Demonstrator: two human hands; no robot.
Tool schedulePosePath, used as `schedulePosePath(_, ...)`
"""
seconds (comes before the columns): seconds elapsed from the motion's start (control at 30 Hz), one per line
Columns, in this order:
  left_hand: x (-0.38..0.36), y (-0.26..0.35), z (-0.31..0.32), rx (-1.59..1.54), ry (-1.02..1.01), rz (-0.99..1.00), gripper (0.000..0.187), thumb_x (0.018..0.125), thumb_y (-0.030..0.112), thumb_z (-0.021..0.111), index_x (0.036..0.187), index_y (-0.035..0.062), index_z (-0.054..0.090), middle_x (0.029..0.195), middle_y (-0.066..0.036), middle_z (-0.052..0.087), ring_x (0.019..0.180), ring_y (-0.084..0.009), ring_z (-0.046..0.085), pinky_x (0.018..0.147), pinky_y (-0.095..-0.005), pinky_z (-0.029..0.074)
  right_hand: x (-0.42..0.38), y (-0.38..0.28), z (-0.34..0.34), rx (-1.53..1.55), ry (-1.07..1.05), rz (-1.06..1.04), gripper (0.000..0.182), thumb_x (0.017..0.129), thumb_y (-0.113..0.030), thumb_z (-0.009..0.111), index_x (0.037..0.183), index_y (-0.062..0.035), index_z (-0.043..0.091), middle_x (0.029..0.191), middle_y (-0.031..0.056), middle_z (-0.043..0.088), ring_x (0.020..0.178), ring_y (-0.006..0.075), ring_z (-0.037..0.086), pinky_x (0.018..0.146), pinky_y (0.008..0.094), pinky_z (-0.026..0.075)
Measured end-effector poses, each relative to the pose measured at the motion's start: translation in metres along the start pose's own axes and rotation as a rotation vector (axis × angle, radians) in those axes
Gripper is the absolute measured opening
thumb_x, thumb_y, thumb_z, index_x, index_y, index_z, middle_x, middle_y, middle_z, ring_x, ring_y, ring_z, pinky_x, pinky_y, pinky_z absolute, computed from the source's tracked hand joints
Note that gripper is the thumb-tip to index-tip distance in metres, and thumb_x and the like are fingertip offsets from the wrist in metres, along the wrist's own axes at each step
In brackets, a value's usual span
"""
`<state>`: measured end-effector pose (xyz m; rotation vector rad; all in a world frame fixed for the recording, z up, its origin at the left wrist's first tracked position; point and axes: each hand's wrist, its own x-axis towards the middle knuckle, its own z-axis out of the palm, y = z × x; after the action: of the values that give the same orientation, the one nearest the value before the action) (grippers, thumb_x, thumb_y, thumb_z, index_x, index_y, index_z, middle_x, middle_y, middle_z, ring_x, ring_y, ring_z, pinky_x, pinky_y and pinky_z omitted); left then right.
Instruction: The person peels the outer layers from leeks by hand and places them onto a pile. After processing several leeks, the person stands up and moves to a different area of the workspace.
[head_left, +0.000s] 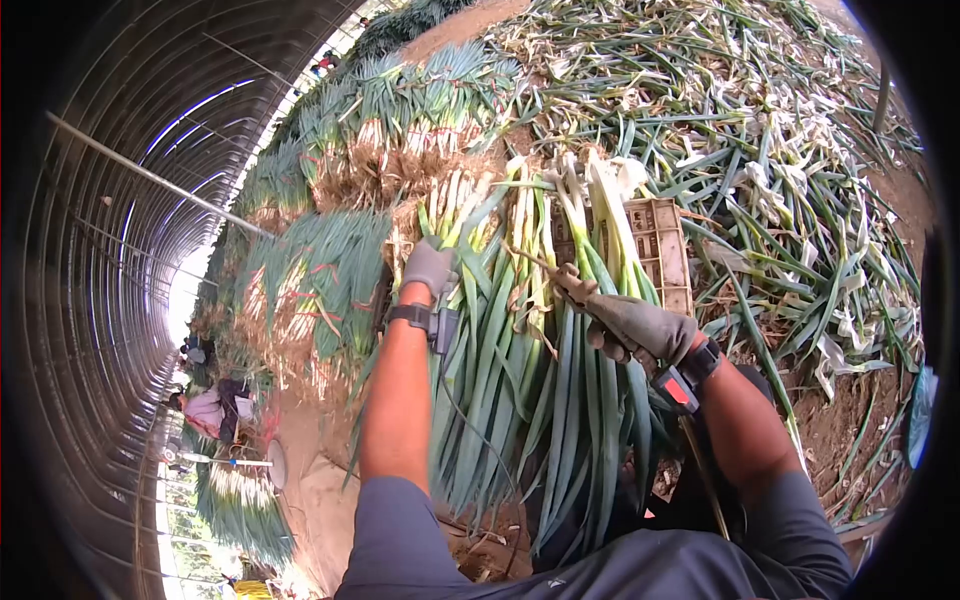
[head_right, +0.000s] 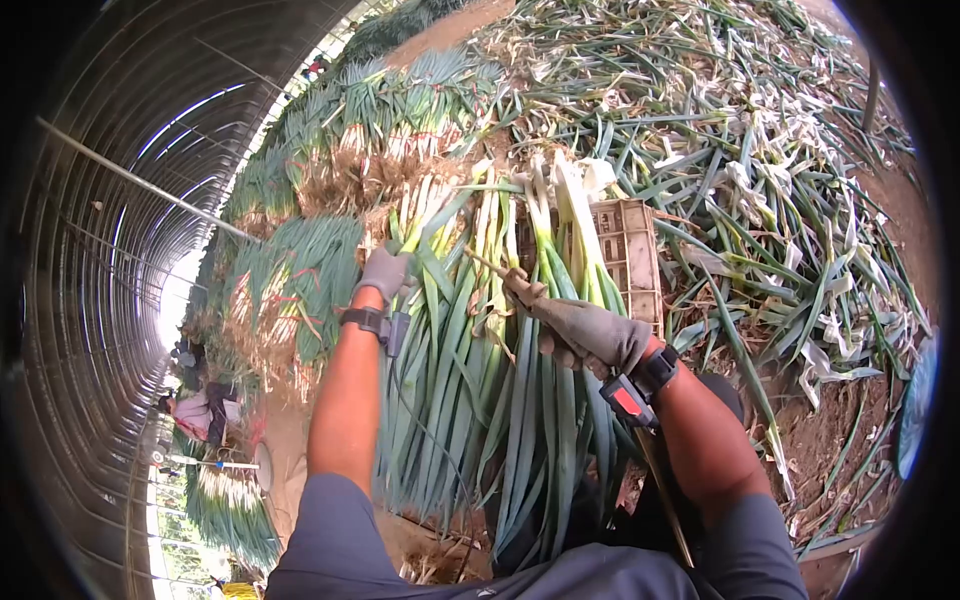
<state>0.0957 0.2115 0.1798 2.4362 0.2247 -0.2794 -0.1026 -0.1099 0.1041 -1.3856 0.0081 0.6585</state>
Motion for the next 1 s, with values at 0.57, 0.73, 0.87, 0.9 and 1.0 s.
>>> schedulePosePath(0.57,0.025,-0.007,0.079,1.417,0.332,0.103,0.076,0.088,0.066,0.061,0.136,0.0068,0.064,0.142,-0.015,0.050,0.142,-0.0399,0.034,0.119,-0.0623,0.017,-0.012,-0.009,-0.003,0.002,0.051,0.008,0.076,0.097,-0.075,0.041,0.108,-0.0025,0.063,0.078,0.0040,0.060,0.055,0.0090,0.056,0.038,0.0249,0.042)
schedulePosePath(0.73,0.043,-0.018,0.076,1.267,0.258,0.070,0.065,0.081,0.057,0.071,0.124,0.0080,0.070,0.140,-0.014,0.052,0.136,-0.0358,0.043,0.114,-0.0537,0.031,-0.006,-0.008,-0.012,-0.061,-0.010,0.031,0.079,0.095,-0.077,0.041,0.105,-0.0017,0.063,0.078,0.0046,0.060,0.055,0.0103,0.057,0.042,0.0253,0.046)
schedulePosePath(0.87,0.031,-0.010,0.059,1.035,0.220,0.191,0.052,0.082,0.045,0.072,0.121,0.0116,0.072,0.140,-0.015,0.053,0.134,-0.0339,0.047,0.112,-0.0511,0.036,0.000,-0.003,-0.007,-0.028,-0.023,0.035,0.078,0.096,-0.077,0.041,0.106,-0.0029,0.062,0.079,0.0044,0.061,0.055,0.0101,0.058,0.041,0.0248,0.046)
schedulePosePath(0.9,0.023,-0.006,0.054,0.973,0.226,0.227,0.049,0.082,0.043,0.072,0.121,0.0127,0.072,0.140,-0.016,0.053,0.133,-0.0336,0.049,0.111,-0.0501,0.038,-0.005,-0.011,-0.007,-0.047,-0.018,0.038,0.076,0.096,-0.076,0.040,0.108,-0.0037,0.062,0.080,0.0042,0.060,0.055,0.0087,0.056,0.038,0.0236,0.043)
schedulePosePath(1.0,0.015,-0.009,0.055,0.745,0.262,0.197,0.047,0.087,0.040,0.071,0.126,0.0136,0.070,0.143,-0.013,0.051,0.135,-0.0335,0.047,0.114,-0.0500,0.036,-0.007,-0.017,-0.009,-0.061,-0.017,0.040,0.078,0.096,-0.077,0.040,0.110,-0.0037,0.062,0.080,0.0043,0.061,0.056,0.0090,0.057,0.038,0.0239,0.044)
